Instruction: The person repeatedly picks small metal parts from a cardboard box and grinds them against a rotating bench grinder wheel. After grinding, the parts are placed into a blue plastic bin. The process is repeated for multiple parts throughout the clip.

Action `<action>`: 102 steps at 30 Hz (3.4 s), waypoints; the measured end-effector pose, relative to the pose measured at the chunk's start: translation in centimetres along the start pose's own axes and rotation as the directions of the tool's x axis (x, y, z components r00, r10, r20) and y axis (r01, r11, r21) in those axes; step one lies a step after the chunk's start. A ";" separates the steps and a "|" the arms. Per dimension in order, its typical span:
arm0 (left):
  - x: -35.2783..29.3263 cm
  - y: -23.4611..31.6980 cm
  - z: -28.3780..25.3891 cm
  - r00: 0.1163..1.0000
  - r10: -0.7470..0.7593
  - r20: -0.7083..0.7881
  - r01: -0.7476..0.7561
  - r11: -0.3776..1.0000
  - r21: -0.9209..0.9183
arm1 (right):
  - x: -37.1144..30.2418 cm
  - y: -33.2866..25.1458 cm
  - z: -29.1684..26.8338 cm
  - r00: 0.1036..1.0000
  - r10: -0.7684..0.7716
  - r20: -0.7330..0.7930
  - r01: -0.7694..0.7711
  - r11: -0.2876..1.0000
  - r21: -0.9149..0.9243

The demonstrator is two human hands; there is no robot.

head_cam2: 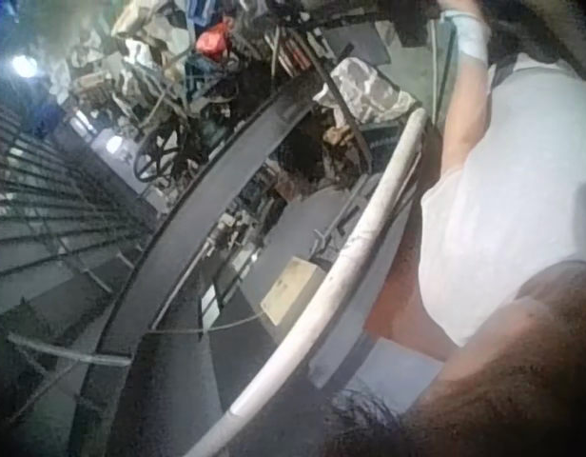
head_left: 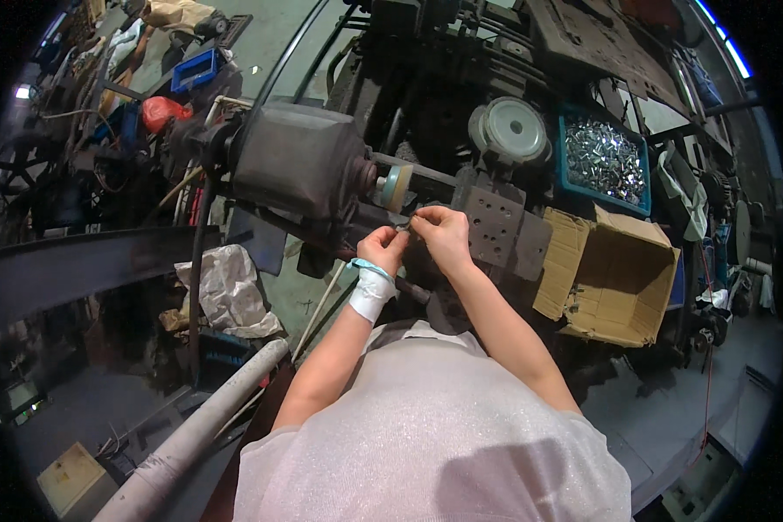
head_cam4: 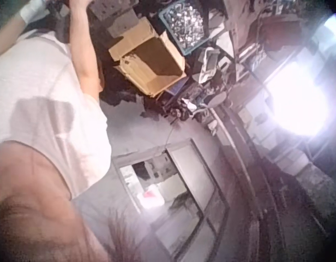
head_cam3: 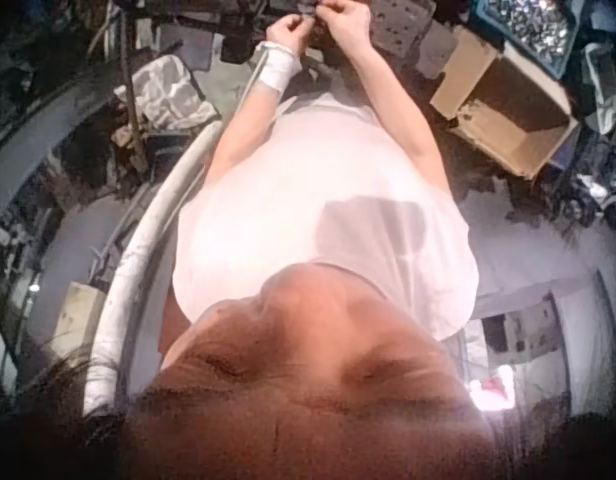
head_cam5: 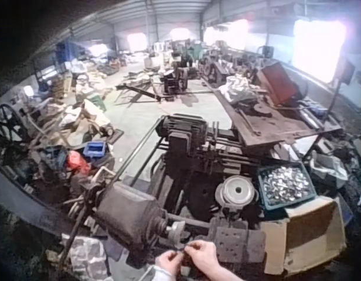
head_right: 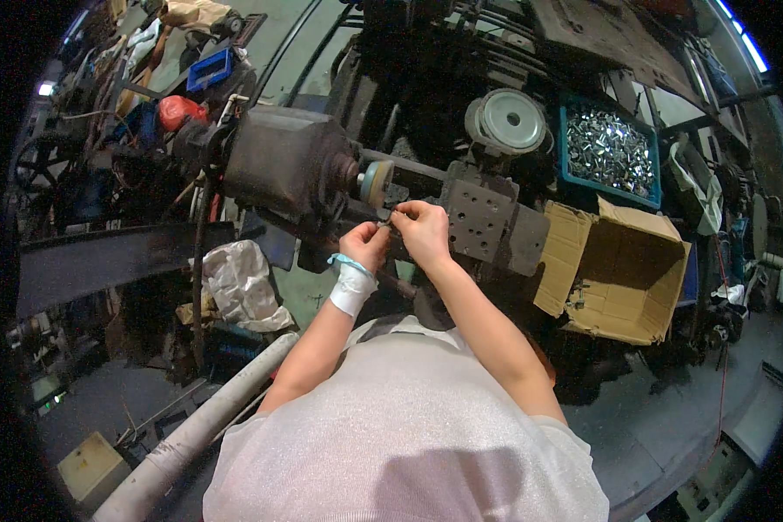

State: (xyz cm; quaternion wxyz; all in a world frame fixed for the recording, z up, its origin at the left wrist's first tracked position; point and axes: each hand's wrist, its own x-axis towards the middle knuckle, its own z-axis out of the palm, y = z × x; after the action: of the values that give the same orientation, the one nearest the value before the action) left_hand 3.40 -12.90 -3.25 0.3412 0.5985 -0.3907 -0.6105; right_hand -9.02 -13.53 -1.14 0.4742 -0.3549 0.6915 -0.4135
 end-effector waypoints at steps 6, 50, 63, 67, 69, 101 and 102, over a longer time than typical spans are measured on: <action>1.3 -0.2 -0.1 0.996 -0.094 -0.005 0.092 0.984 -0.152 | 0.7 -0.2 1.4 0.998 -0.028 -0.059 0.030 0.999 0.041; -8.9 9.9 8.3 0.262 0.768 0.584 -0.964 0.239 0.118 | -6.2 1.0 -10.6 0.796 0.368 0.481 -0.445 -0.183 0.877; -9.5 6.1 4.8 0.704 0.641 0.305 -0.708 0.603 0.367 | 10.9 1.9 -40.4 0.651 0.551 -0.522 -0.031 0.706 0.708; -8.8 4.2 3.8 0.768 0.612 0.187 -0.633 0.683 0.365 | 8.5 6.6 -46.2 0.624 0.025 -0.781 -0.096 0.994 -0.045; -8.5 2.5 2.4 0.860 0.503 0.091 -0.507 0.821 0.261 | 3.7 7.4 -44.3 0.722 0.162 -0.673 0.075 0.948 0.308; -11.2 0.8 3.9 0.936 0.349 0.043 -0.346 0.890 0.296 | -4.3 27.7 -37.1 0.957 0.286 0.042 -0.040 0.277 -0.960; -11.4 1.2 4.0 0.933 0.356 0.050 -0.355 0.887 0.296 | -4.2 27.9 -37.1 0.953 0.299 0.052 -0.035 0.280 -0.959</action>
State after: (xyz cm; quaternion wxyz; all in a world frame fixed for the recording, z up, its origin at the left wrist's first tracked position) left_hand -0.11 -3.14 2.99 0.3531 0.5634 -0.5809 -0.4695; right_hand -45.74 10.25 -17.25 0.2868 -0.5344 0.7766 0.1705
